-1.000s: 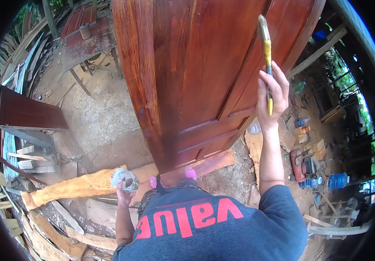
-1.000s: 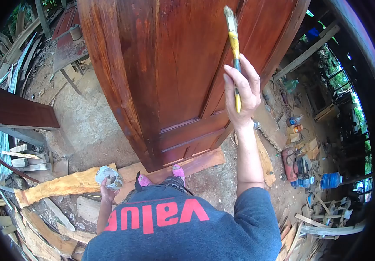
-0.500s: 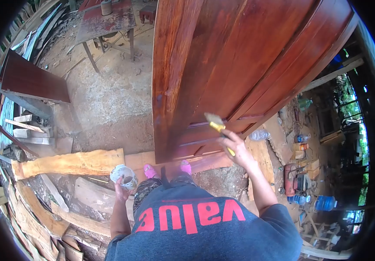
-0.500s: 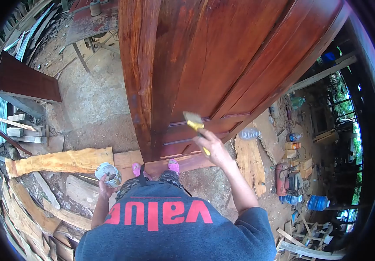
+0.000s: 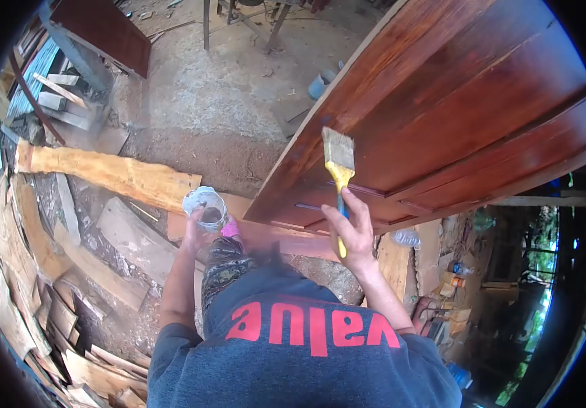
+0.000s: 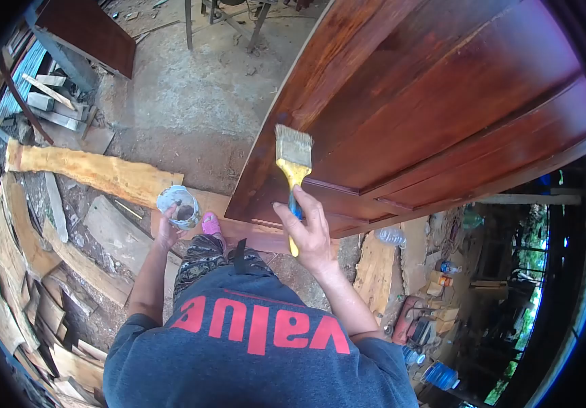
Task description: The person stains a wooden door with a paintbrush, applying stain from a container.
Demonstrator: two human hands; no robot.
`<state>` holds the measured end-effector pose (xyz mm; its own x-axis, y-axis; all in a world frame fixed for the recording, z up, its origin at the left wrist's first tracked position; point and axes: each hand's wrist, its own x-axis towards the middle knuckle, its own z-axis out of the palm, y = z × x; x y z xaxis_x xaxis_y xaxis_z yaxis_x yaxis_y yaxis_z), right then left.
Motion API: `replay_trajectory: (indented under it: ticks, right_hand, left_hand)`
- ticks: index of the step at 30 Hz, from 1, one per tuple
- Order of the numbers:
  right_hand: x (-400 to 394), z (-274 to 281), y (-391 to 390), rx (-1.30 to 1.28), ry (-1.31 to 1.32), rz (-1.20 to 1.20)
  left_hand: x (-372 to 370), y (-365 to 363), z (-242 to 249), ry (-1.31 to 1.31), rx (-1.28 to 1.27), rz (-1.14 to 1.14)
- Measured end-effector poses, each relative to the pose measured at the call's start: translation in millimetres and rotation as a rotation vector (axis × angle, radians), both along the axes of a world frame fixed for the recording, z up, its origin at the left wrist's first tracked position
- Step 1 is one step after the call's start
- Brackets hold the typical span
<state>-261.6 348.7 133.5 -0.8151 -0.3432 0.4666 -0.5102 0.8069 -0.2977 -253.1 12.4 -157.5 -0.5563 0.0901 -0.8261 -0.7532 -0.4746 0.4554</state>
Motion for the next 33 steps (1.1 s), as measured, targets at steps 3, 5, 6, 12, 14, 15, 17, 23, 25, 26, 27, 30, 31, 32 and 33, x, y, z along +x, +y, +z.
replay_trajectory:
  ticks: [3, 5, 6, 12, 14, 15, 17, 23, 25, 26, 27, 30, 31, 32, 33]
  right_hand:
    - [30.2, -91.6, -1.4, -0.111, -0.484, 0.013]
    - [32.7, -139.0, 4.8, -0.17, -0.762, 0.11]
    - [32.8, -145.3, 8.9, -0.176, -0.759, 0.129]
    - [-2.1, -37.2, 13.0, -0.04, -0.158, 0.113]
    - [-7.3, -18.9, 12.9, -0.092, 0.123, 0.047]
    - [-7.5, -18.4, 11.5, -0.114, 0.231, 0.011]
    - [-4.2, -42.6, 9.2, -0.135, 0.22, 0.029]
    - [75.2, -204.3, -14.3, -0.296, -0.326, 0.042]
    - [109.3, -242.8, -13.5, -0.461, -0.591, -0.016]
    - [121.5, -236.4, -15.6, -0.48, -0.576, -0.038]
    - [126.1, -224.0, -19.5, -0.499, -0.564, -0.063]
    - [120.6, -138.5, -38.0, -0.742, -0.539, 0.046]
    - [115.5, -114.1, -40.4, -0.746, -0.517, 0.037]
    - [108.4, -92.2, -44.0, -0.76, -0.513, 0.168]
    - [100.7, -79.4, -49.1, -0.77, -0.513, 0.309]
  left_hand:
    - [30.8, -10.9, -12.0, -0.005, 0.083, 0.076]
    - [56.2, -18.5, -18.1, 0.017, 0.112, 0.111]
    - [69.0, -20.3, -17.8, 0.012, 0.089, 0.144]
    - [141.2, -29.1, -43.4, -0.129, -0.053, 0.122]
    - [155.6, -21.2, -44.6, -0.141, -0.037, 0.086]
    - [159.3, -14.1, -36.5, -0.136, -0.055, 0.087]
    - [169.4, -2.8, -18.1, -0.127, -0.095, 0.102]
    - [221.7, -3.5, 10.2, -0.074, -0.076, 0.174]
    - [231.7, -2.3, 36.7, -0.026, -0.108, 0.209]
    - [238.1, -6.1, 32.1, -0.016, -0.124, 0.216]
    - [242.9, -10.1, 25.9, -0.01, -0.139, 0.22]
    - [231.2, -2.4, 26.1, 0.007, -0.226, 0.153]
    - [215.8, 6.1, 35.5, 0.026, -0.225, 0.138]
    - [200.3, 17.8, 52.4, 0.07, -0.258, 0.15]
    - [185.2, 27.4, 64.1, 0.112, -0.294, 0.171]
